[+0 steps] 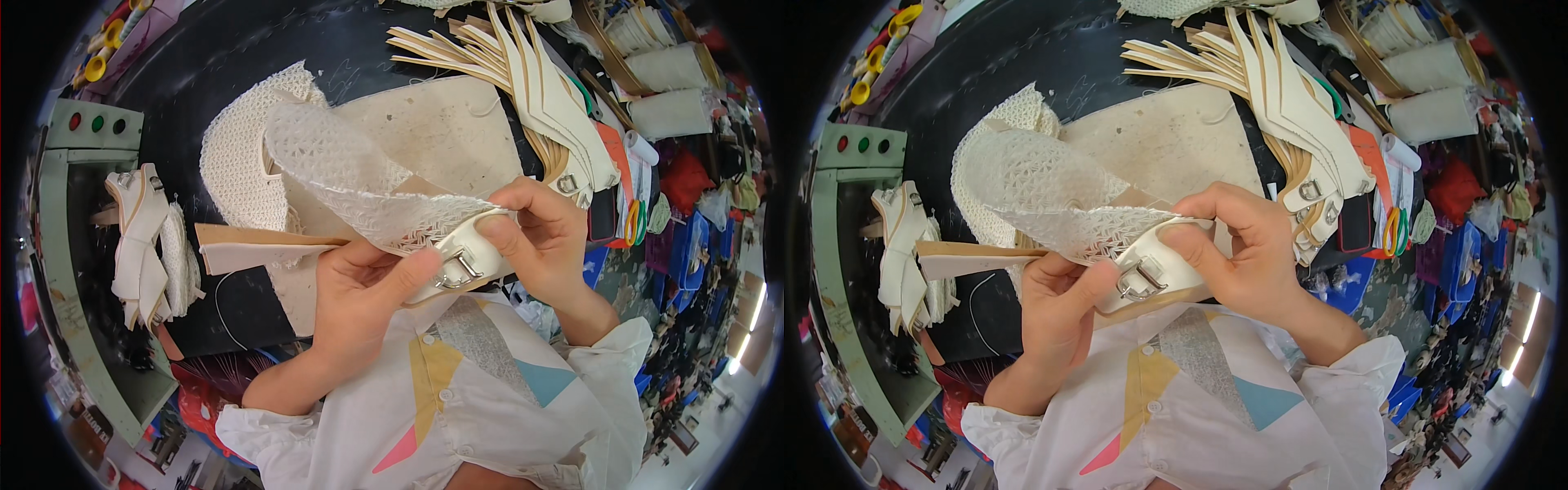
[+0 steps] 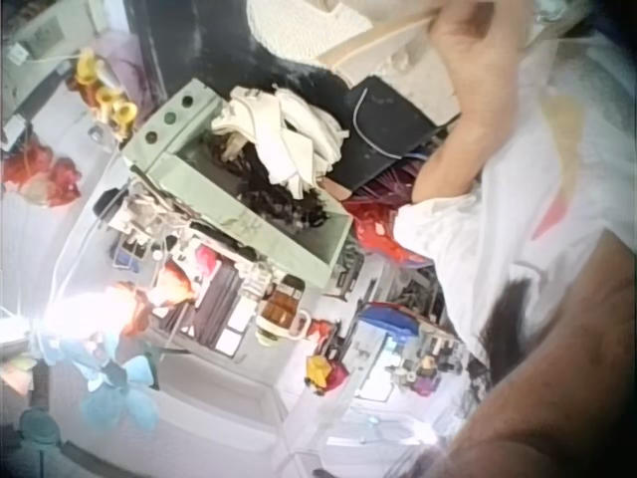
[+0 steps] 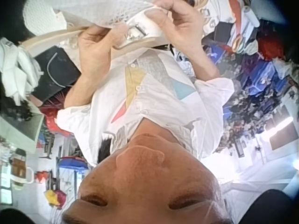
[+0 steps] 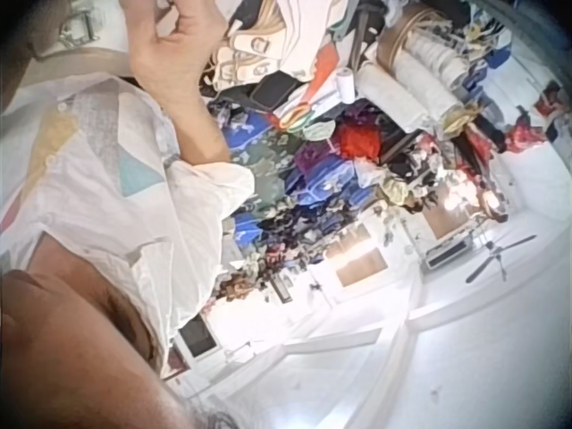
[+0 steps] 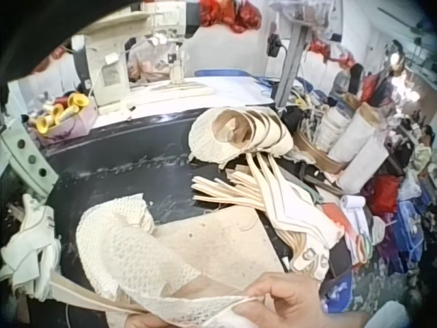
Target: Manually assembling shoe components by fitting white mesh uppers onto cream-colored soles and securing them.
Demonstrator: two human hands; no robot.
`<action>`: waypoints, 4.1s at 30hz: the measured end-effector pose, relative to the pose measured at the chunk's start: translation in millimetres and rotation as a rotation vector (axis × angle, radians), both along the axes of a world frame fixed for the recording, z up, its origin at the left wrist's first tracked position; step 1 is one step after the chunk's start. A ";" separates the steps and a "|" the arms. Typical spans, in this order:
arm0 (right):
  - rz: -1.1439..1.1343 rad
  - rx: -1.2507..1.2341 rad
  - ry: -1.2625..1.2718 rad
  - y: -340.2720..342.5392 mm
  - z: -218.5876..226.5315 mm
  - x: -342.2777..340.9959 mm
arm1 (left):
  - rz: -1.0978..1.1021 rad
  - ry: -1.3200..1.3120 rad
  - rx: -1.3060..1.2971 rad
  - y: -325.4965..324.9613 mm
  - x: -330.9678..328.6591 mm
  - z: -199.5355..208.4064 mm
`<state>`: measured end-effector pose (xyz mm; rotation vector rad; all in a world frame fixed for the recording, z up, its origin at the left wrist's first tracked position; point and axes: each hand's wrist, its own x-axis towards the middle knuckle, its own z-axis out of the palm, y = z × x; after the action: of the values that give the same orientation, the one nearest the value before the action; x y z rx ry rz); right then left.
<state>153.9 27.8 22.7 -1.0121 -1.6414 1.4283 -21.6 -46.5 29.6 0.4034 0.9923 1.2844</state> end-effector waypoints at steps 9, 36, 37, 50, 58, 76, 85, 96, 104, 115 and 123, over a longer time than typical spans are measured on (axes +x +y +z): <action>0.055 0.233 -0.064 0.6 -2.6 -1.5 | 0.003 0.066 0.047 -1.6 -3.0 -8.2; 0.190 -0.380 0.128 -0.3 0.7 3.3 | -0.098 0.063 0.029 0.8 -9.7 -17.0; 0.208 -0.352 0.091 1.0 0.3 3.3 | -0.087 0.080 0.036 -0.7 -9.6 -17.9; 0.446 -0.616 0.241 22.2 -3.2 12.4 | -0.192 -0.195 -0.114 -3.7 -16.5 -24.6; 0.602 -0.207 0.275 12.1 -4.3 7.9 | -0.336 -0.327 -0.054 -10.6 -13.9 -26.6; 0.511 -0.159 -0.155 9.4 4.2 4.7 | -0.220 -0.072 -0.162 3.9 -19.5 -8.0; 0.233 -0.432 0.037 -4.2 -6.1 -8.0 | -0.204 -0.022 -0.143 9.5 -17.5 -15.3; 0.250 -0.343 0.152 -3.9 -10.4 -2.9 | -0.110 0.205 0.104 7.4 -10.1 -23.8; 0.225 -0.196 0.005 4.1 -1.4 -6.7 | -0.031 0.433 0.262 8.4 -10.6 -23.6; 0.192 0.917 -0.429 49.9 30.7 -21.8 | 0.248 0.483 0.399 34.3 -11.5 -29.6; 0.065 1.408 -0.873 279.1 -25.6 -19.4 | 0.062 0.634 0.226 20.6 -31.7 -62.5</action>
<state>134.5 306.9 -2.9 -0.6494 -2.5622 -0.4584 -53.4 -25.9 -32.8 1.0026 1.3942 1.3578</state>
